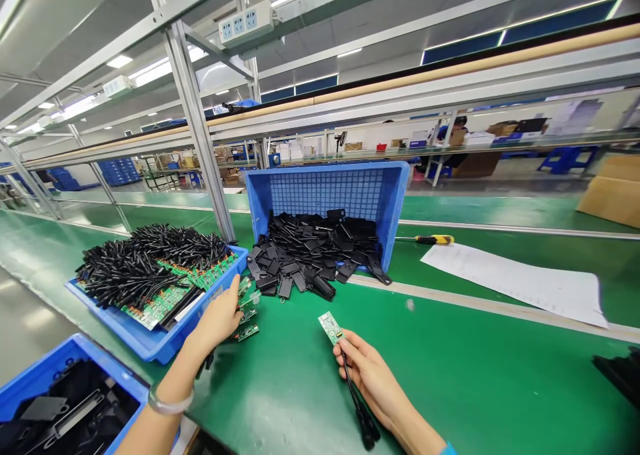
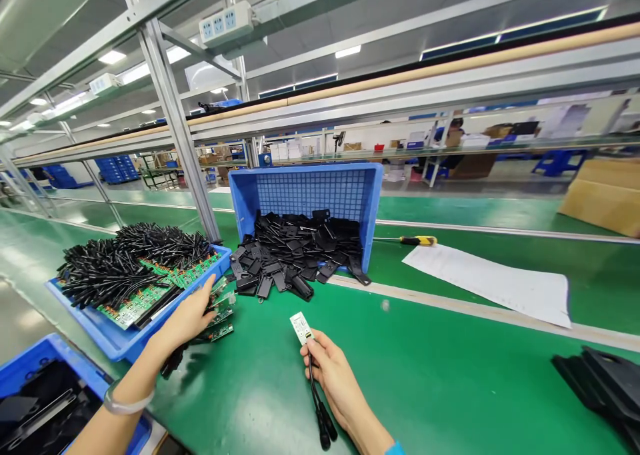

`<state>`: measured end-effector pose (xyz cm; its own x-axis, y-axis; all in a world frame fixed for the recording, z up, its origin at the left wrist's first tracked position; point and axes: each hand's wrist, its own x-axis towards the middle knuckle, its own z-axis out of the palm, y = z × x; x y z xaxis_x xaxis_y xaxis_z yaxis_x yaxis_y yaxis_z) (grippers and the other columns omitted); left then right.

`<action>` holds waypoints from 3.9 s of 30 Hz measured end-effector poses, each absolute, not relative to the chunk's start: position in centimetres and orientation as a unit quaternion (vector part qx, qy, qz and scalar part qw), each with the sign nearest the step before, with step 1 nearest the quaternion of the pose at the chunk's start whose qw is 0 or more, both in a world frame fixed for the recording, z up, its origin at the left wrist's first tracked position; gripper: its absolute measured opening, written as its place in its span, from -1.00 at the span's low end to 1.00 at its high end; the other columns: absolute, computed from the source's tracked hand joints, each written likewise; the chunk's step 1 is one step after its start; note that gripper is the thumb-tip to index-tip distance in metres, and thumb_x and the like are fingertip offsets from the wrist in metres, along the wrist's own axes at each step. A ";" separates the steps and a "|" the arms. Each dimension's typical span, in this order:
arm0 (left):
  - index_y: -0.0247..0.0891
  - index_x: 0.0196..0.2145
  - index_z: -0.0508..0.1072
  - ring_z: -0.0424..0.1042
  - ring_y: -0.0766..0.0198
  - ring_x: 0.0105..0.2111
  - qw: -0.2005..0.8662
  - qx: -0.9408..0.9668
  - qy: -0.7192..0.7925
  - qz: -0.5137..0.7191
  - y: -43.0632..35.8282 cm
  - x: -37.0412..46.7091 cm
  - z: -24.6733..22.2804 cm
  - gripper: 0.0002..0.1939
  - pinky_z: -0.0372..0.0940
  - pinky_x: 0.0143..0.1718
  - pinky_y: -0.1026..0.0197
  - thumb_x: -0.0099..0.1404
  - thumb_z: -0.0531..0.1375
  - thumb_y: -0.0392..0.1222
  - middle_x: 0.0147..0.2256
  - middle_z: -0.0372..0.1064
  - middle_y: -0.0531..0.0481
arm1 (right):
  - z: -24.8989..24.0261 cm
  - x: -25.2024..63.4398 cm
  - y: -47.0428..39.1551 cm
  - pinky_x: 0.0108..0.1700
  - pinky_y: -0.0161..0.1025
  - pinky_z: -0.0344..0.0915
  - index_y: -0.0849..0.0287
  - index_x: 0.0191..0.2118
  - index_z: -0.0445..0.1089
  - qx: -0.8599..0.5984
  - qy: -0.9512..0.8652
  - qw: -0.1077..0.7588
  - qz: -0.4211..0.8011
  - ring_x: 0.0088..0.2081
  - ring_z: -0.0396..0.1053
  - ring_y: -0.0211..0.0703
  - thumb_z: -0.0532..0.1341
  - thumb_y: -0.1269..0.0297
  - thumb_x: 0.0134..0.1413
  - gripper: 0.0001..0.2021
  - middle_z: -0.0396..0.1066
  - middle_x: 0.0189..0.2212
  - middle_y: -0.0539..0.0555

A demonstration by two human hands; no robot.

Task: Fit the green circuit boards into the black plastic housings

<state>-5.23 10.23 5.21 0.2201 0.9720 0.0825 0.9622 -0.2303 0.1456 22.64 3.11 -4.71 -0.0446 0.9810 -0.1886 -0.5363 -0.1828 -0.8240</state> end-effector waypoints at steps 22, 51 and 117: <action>-0.34 0.03 0.36 0.32 -0.17 -0.02 -0.125 0.787 0.602 0.052 12.8 -1.5 1.0 -0.56 0.16 -0.02 -0.11 0.21 0.19 -0.13 -0.06 0.37 -0.36 | -3.1 24.1 3.0 -0.52 -0.36 0.21 0.13 -0.15 0.42 -0.402 -0.251 0.608 0.637 -0.48 0.21 -0.26 0.40 0.11 -0.20 -0.57 0.32 -0.48 -0.01; -0.32 -0.17 0.47 0.40 0.28 -0.26 0.795 0.421 0.266 0.346 9.2 8.9 -1.9 -0.45 0.22 -0.11 0.22 -0.17 0.46 -0.25 -0.26 0.44 -0.05 | -2.1 24.4 2.4 -0.65 -0.33 0.34 0.18 -0.30 0.47 -0.494 -0.468 0.598 0.424 -0.56 0.31 -0.27 0.29 -0.01 -0.05 -0.66 0.25 -0.40 0.03; -0.23 -0.23 0.22 0.49 0.13 -0.26 0.720 0.411 0.304 0.470 7.7 10.5 -2.1 -0.64 0.35 -0.25 0.13 0.13 0.27 -0.03 -0.29 0.50 -0.11 | -3.7 23.6 3.2 -0.55 -0.35 0.15 0.21 -0.50 0.40 -0.581 -0.537 0.465 0.397 -0.64 0.24 -0.29 0.13 -0.07 0.05 -0.59 0.34 -0.66 0.00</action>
<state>10.51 7.74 -2.09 0.3736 0.9262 -0.0503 -0.4270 0.2199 0.8771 23.61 3.21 -3.71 0.1075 0.9935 0.0380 0.2541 0.0095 -0.9671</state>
